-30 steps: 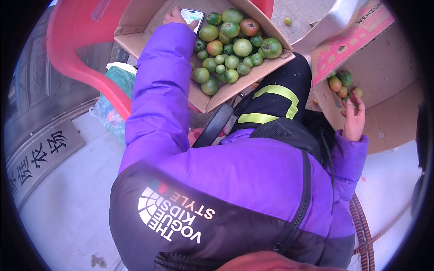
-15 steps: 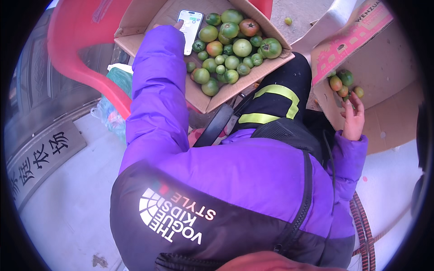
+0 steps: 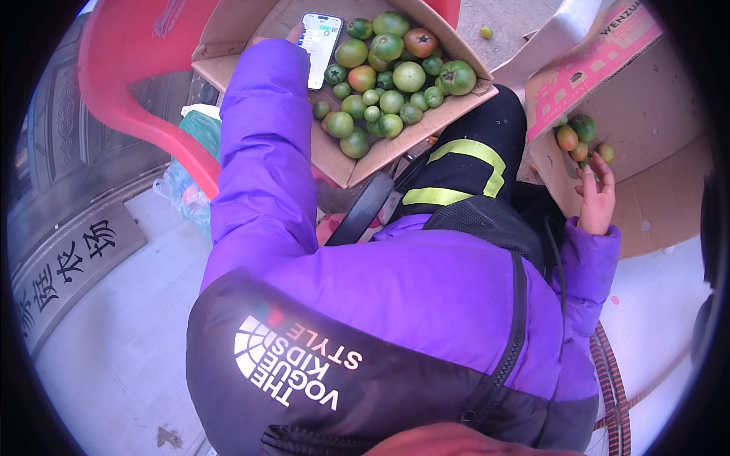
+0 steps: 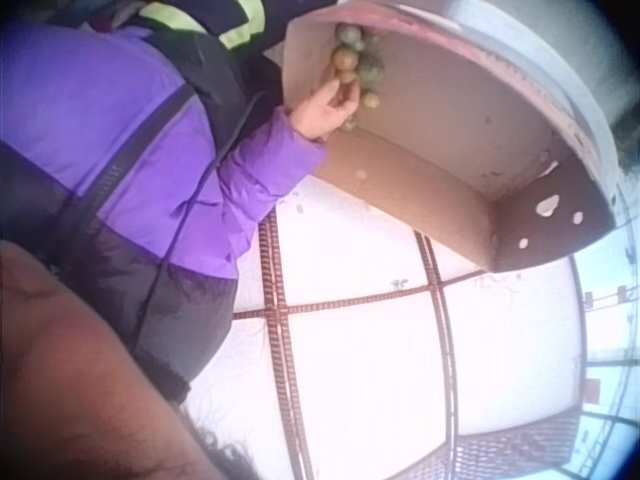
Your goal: The person sits with two cardboard boxes on their lap and transfers green tomatoes from one box to the other by hand. They occasionally pause to handle a smartphone placed on the chair beside them.
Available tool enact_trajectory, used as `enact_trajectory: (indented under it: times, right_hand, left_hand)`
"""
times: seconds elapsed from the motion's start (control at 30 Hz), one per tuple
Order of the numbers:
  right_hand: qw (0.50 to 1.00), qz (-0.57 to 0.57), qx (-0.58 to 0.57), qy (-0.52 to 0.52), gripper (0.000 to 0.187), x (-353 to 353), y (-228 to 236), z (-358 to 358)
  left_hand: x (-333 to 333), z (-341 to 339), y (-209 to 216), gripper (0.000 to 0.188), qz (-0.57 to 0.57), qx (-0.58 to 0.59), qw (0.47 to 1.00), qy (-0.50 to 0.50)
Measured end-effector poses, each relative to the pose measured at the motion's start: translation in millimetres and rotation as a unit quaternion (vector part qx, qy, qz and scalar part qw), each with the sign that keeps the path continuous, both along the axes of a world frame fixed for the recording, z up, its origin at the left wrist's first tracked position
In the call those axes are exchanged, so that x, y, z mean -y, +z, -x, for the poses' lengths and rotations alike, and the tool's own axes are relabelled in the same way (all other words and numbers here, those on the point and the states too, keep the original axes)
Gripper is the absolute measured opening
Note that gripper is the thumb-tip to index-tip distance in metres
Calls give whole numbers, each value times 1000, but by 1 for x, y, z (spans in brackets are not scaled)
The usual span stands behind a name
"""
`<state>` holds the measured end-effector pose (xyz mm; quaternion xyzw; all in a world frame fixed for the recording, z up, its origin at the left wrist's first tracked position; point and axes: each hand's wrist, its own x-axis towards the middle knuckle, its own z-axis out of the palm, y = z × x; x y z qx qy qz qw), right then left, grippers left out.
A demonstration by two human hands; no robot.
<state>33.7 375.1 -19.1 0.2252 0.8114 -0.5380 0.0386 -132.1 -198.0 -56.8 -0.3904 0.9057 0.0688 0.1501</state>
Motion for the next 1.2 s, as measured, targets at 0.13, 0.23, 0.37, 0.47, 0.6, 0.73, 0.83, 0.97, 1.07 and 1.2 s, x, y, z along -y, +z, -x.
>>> enact_trajectory:
  times: [0.13, 0.23, 0.37, 0.47, 0.6, 0.73, 0.83, 0.97, 1.07, 1.2]
  right_hand:
    - [1000, -12, -13, 13, 43, 0, -1, 1]
    - [1000, -10, -15, 14, 43, 0, 0, 1]
    - [1000, -13, -20, 13, 44, 0, 1, 1]
    - [1000, -9, -10, 15, 44, 0, 2, 1]
    - [1000, 2, -19, 4, 44, 1, 3, 2]
    - [1000, -6, -12, 9, 45, -1, 5, 3]
    - [1000, 0, -21, 9, 47, -1, 4, 3]
    - [1000, -6, -16, 14, 44, 0, 2, 3]
    - [1000, -5, -23, 16, 44, 0, 1, 3]
    - [1000, -4, -19, 14, 44, -3, 0, 1]
  left_hand:
    - [3, -6, 0, 66, 48, 35, 988, -141]
    - [12, -5, 1, 66, 63, 67, 968, -232]
    - [17, -1, -3, 65, 88, 92, 954, -273]
    - [14, -2, -5, 62, 64, 60, 975, -204]
    - [4, -10, -3, 58, 137, 20, 954, -265]
    - [-4, -21, 8, 55, 143, -115, 950, -251]
    - [-18, -24, 12, 53, -61, -276, 950, -132]
    - [-56, -42, 4, 49, -141, -303, 916, -224]
    - [-84, -53, 3, 51, -114, -302, 893, -314]
    - [-111, -54, 4, 56, -70, -327, 859, -388]
